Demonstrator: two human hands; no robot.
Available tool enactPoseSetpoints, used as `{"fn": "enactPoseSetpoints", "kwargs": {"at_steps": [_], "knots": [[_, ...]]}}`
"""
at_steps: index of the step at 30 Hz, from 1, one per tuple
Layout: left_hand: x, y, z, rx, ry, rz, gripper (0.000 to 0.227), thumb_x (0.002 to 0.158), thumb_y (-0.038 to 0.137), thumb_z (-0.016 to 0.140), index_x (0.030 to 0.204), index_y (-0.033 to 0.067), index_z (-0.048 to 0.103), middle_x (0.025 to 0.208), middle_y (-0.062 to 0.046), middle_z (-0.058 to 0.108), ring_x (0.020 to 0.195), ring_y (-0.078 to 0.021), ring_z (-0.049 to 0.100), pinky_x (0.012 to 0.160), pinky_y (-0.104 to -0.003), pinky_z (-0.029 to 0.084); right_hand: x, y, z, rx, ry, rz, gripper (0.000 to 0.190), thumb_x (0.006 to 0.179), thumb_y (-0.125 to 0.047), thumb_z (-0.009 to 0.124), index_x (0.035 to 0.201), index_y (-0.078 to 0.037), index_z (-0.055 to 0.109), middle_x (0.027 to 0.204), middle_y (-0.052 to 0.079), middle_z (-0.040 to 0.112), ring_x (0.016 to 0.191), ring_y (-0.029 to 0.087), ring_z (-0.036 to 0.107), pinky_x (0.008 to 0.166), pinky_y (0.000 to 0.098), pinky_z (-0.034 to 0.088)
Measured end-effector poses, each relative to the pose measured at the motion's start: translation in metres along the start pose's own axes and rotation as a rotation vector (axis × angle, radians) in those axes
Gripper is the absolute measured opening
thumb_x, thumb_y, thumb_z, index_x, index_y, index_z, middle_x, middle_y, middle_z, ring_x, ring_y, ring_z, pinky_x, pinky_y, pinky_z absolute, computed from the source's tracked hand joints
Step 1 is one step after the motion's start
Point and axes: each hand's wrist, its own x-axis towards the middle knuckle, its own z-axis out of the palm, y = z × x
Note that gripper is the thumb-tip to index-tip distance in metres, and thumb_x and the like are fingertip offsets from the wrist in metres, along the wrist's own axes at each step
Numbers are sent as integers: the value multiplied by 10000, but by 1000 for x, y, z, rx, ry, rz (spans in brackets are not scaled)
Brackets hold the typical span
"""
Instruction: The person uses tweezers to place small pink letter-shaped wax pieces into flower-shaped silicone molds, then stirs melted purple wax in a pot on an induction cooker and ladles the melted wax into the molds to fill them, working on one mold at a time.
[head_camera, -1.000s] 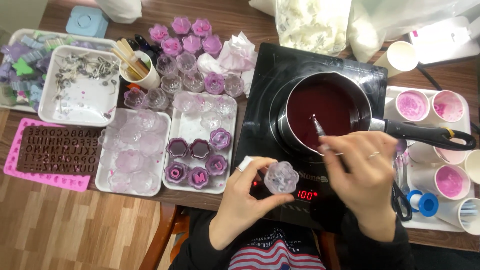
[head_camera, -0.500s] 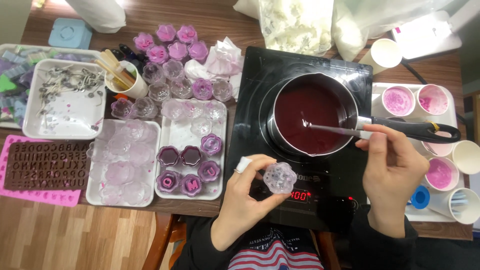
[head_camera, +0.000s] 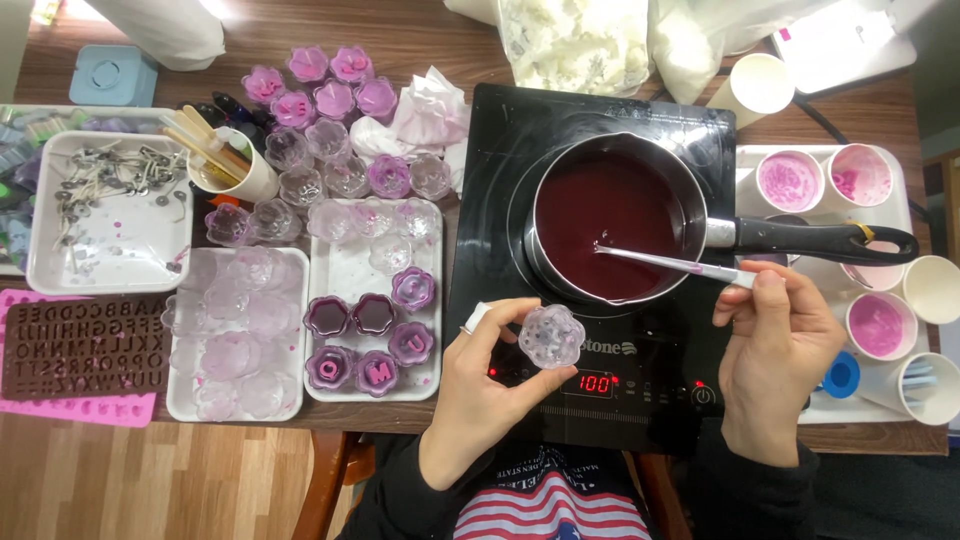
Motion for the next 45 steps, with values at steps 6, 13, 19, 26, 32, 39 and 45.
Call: {"fn": "enactPoseSetpoints", "kwargs": {"at_steps": [6, 13, 19, 26, 32, 39, 45], "knots": [[2, 1, -3, 37, 1, -38, 615, 714, 232, 927, 1252, 81, 671, 1142, -42, 743, 930, -181, 674, 824, -296, 556, 2, 4, -6, 111, -9, 44, 155, 1169, -39, 602, 1120, 86, 679, 880, 118, 674, 760, 153, 658, 695, 254, 536], [12, 3, -5, 22, 50, 64, 587, 760, 204, 912, 1272, 71, 656, 1226, -80, 709, 1041, -197, 716, 871, -304, 580, 7, 1, -12, 150, -12, 37, 161, 1181, -25, 592, 1106, 85, 682, 875, 120, 679, 765, 156, 664, 686, 264, 539], [13, -2, 0, 35, 59, 48, 606, 739, 205, 924, 1276, 72, 675, 1209, -73, 724, 1000, -186, 714, 843, -295, 580, 13, -3, -22, 147, -27, 2, 155, 1171, -13, 569, 1111, 64, 689, 852, 142, 684, 708, 180, 650, 680, 272, 531], [13, -6, 2, 9, 59, 52, 618, 749, 204, 924, 1295, 65, 668, 1223, -76, 726, 1022, -186, 721, 854, -290, 577, 14, 0, -31, 159, -27, 19, 150, 1189, 2, 572, 1085, 62, 662, 864, 154, 686, 721, 195, 652, 688, 284, 539], [14, -7, 5, 13, 75, 9, 603, 747, 238, 922, 1266, 63, 668, 1170, -61, 753, 1015, -177, 726, 860, -296, 564, 12, -9, -39, 126, -66, -28, 169, 1215, 4, 560, 1095, 76, 656, 847, 168, 681, 705, 201, 661, 646, 283, 542], [14, -5, 5, 2, 76, 30, 583, 765, 256, 916, 1263, 75, 674, 1195, -56, 745, 1023, -175, 716, 868, -296, 564, -3, -31, -31, 97, -38, 18, 196, 1185, 4, 540, 1042, 77, 654, 790, 159, 658, 679, 185, 639, 626, 279, 522], [11, -4, 4, -4, 97, 49, 576, 782, 241, 915, 1276, 82, 667, 1209, -47, 743, 1057, -177, 721, 895, -298, 564, -19, -36, -30, 59, -84, 33, 182, 1173, 6, 525, 1056, 89, 638, 791, 167, 654, 645, 202, 617, 624, 292, 513]]}}
